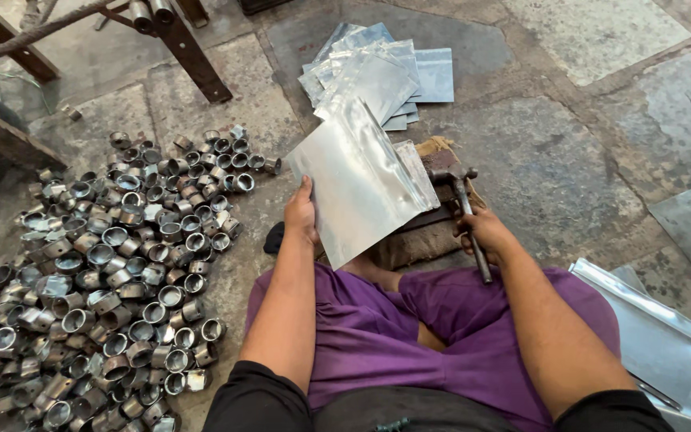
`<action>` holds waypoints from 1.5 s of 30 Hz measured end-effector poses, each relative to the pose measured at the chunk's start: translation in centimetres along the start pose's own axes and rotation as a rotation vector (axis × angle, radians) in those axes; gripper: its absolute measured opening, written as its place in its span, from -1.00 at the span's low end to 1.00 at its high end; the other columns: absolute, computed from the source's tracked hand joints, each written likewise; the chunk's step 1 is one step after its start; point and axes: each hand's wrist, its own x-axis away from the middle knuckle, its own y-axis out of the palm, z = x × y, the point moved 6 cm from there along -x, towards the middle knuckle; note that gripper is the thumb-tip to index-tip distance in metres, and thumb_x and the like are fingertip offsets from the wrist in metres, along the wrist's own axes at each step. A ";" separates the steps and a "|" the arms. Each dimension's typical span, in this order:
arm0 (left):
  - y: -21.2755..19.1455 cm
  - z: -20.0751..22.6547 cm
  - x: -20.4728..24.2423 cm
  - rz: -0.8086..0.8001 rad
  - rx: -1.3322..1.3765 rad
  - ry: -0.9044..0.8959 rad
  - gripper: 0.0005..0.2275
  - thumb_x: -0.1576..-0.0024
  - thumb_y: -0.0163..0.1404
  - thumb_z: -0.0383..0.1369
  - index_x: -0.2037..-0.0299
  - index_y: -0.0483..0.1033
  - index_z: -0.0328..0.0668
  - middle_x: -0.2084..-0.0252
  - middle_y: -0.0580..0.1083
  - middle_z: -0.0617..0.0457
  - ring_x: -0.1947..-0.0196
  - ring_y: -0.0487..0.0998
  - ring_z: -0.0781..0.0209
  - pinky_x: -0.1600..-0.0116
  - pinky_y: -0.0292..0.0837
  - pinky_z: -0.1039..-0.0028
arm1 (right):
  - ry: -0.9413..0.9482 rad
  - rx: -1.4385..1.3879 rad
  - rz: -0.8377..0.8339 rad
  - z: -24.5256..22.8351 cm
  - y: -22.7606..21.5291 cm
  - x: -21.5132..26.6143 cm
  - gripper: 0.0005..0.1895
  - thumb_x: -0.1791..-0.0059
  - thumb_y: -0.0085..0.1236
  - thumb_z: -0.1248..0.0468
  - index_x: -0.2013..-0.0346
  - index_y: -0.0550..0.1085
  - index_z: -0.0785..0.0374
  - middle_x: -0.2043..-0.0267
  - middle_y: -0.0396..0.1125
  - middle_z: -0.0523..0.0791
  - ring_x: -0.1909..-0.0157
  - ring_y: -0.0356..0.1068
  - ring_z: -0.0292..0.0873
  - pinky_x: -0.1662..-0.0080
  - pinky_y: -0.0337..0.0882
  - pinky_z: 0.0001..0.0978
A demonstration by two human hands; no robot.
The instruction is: The person sits on the floor and repeatedly hammers a rectangular metal sheet placed on a small wooden block. They hold the sheet with one hand and strike it with a hammer in the other hand, occasionally adjusting the sheet's position.
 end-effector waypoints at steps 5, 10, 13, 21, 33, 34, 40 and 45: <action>-0.3 0.2 0.3 0.143 -0.415 0.070 -0.53 -0.26 -0.02 -0.14 -0.24 0.41 -0.37 -0.06 0.55 -0.15 0.00 0.57 0.00 -0.04 0.49 0.20 | 0.102 -0.105 0.031 0.9 0.0 -0.1 -0.82 -0.01 -0.12 0.41 0.09 0.26 0.19 0.37 0.33 0.00 0.47 0.43 -0.08 0.41 0.54 -0.19; -2.3 -1.0 -0.1 0.346 -0.667 -0.146 -0.56 -0.24 0.03 -0.13 -0.13 0.52 -0.39 0.00 0.57 -0.16 0.07 0.59 -0.01 0.05 0.47 0.16 | 0.111 -0.080 0.015 0.8 0.1 0.0 -0.77 0.00 -0.14 0.43 0.06 0.25 0.15 0.36 0.33 0.00 0.48 0.39 -0.07 0.42 0.48 -0.15; -2.0 -0.9 -0.4 0.257 -0.687 -0.039 -0.56 -0.17 0.09 -0.16 -0.12 0.53 -0.38 0.01 0.60 -0.20 0.08 0.63 -0.03 0.02 0.50 0.19 | 0.106 -0.050 0.023 0.8 0.2 0.1 -0.77 -0.03 -0.14 0.41 0.02 0.27 0.17 0.36 0.33 0.00 0.48 0.38 -0.07 0.41 0.47 -0.15; -0.9 -1.2 0.8 0.274 -0.649 -0.084 -0.62 -0.21 0.03 -0.23 -0.14 0.49 -0.33 0.02 0.57 -0.17 0.11 0.59 -0.01 0.09 0.46 0.11 | 0.115 -0.024 0.049 1.4 0.2 -0.1 -0.78 -0.10 -0.12 0.31 -0.05 0.28 0.20 0.36 0.31 -0.02 0.46 0.37 -0.09 0.41 0.48 -0.17; -4.7 -5.0 -3.2 0.328 -0.153 -0.219 -0.49 -0.34 -0.16 0.06 -0.29 0.35 -0.16 -0.11 0.46 -0.06 0.04 0.54 0.00 0.02 0.50 0.07 | 0.056 0.052 0.061 2.1 0.0 -1.1 -0.86 -0.07 -0.07 0.32 0.08 0.32 0.25 0.39 0.34 0.00 0.48 0.38 -0.06 0.44 0.47 -0.15; -4.7 -5.1 -3.2 0.319 -0.092 -0.239 -0.46 -0.36 -0.15 0.08 -0.23 0.40 -0.30 -0.02 0.55 -0.11 0.12 0.62 -0.04 0.10 0.58 0.06 | 0.056 0.065 0.069 2.2 0.0 -1.3 -0.86 -0.07 -0.07 0.30 0.08 0.33 0.24 0.39 0.34 -0.01 0.48 0.38 -0.06 0.44 0.47 -0.16; -1.4 -5.6 -1.2 -0.555 0.495 -0.307 -0.63 -0.37 -0.30 -0.02 0.08 0.42 -0.12 0.57 0.30 0.04 0.68 0.32 0.08 0.58 0.12 0.32 | 0.023 0.082 0.035 3.0 -0.5 -2.5 -0.84 -0.06 -0.05 0.34 0.07 0.33 0.25 0.38 0.33 -0.02 0.48 0.39 -0.08 0.45 0.47 -0.17; -1.6 -5.7 -1.8 -0.464 0.431 -0.308 -0.55 -0.36 -0.30 0.11 0.14 0.43 -0.10 0.64 0.31 0.06 0.76 0.31 0.11 0.65 0.12 0.33 | 0.032 0.097 0.042 2.9 -0.6 -2.2 -0.83 -0.05 -0.02 0.33 0.06 0.33 0.27 0.38 0.34 -0.01 0.48 0.39 -0.08 0.44 0.47 -0.17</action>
